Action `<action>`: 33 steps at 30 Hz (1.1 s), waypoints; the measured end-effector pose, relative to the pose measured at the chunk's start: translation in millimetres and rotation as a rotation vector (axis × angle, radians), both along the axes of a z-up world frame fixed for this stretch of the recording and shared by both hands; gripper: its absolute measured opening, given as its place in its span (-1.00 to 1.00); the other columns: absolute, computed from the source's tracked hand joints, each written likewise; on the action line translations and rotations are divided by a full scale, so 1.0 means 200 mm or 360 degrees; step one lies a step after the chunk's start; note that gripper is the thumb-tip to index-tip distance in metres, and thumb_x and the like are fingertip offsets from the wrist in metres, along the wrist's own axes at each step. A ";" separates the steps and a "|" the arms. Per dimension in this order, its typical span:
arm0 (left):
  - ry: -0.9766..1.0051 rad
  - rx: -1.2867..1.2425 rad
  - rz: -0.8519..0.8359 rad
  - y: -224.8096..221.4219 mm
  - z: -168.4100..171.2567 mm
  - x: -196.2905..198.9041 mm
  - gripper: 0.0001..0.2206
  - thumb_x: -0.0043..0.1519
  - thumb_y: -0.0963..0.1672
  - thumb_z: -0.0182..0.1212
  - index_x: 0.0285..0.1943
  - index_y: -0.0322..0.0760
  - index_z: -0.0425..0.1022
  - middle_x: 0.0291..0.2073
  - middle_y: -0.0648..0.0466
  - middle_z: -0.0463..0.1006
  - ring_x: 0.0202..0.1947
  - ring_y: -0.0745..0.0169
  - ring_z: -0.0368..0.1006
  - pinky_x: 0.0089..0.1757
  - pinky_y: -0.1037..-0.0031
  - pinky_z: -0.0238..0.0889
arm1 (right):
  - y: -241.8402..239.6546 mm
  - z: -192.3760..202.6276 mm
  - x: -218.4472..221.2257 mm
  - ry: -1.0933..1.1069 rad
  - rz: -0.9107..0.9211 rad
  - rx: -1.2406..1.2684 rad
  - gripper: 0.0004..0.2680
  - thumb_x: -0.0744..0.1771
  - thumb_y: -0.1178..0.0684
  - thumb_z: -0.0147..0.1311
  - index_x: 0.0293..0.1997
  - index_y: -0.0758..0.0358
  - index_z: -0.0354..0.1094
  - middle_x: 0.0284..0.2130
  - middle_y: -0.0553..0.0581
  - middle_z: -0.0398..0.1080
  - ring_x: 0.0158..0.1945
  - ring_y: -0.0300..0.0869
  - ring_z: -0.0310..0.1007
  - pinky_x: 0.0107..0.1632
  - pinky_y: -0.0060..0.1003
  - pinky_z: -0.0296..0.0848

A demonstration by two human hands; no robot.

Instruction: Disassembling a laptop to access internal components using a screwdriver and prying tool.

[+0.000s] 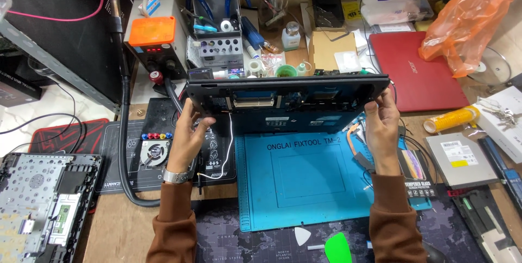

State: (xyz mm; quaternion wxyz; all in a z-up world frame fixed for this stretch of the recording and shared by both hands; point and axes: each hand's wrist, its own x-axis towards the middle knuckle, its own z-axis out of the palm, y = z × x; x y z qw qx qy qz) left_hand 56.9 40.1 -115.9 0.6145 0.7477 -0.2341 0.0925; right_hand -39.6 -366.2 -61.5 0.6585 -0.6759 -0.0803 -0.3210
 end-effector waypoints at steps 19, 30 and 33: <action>0.0004 -0.0024 0.0031 -0.02 0.10 -0.07 -0.65 0.27 -0.17 0.27 0.22 -0.29 0.35 -0.17 -0.01 0.48 -0.12 0.14 0.43 0.06 0.14 0.36 | 0.06 0.13 -0.12 0.0101 -0.0035 -0.0189 -0.77 0.47 -0.15 -0.11 0.12 0.15 0.25 -0.10 0.02 0.38 0.13 -0.28 0.33 0.39 -0.16 0.28; 0.0034 0.0013 0.0126 -0.05 0.38 -0.31 -0.61 0.20 -0.20 0.37 0.21 -0.32 0.43 -0.15 -0.03 0.39 -0.13 0.09 0.45 -0.04 0.21 0.41 | -0.04 0.15 -0.22 0.0305 -0.0164 -0.0318 -0.82 0.46 0.04 0.03 0.18 0.19 0.33 -0.13 0.00 0.39 0.04 -0.28 0.39 0.30 -0.15 0.39; 0.0112 -0.0049 0.0131 -0.03 0.38 -0.33 -0.61 0.22 -0.23 0.36 0.23 -0.29 0.43 -0.15 0.03 0.39 -0.12 0.19 0.41 -0.02 0.26 0.40 | 0.00 0.28 -0.25 0.0290 -0.0180 -0.0412 -0.87 0.48 0.08 0.00 0.15 0.20 0.36 -0.13 0.00 0.37 0.02 -0.30 0.39 0.31 -0.19 0.40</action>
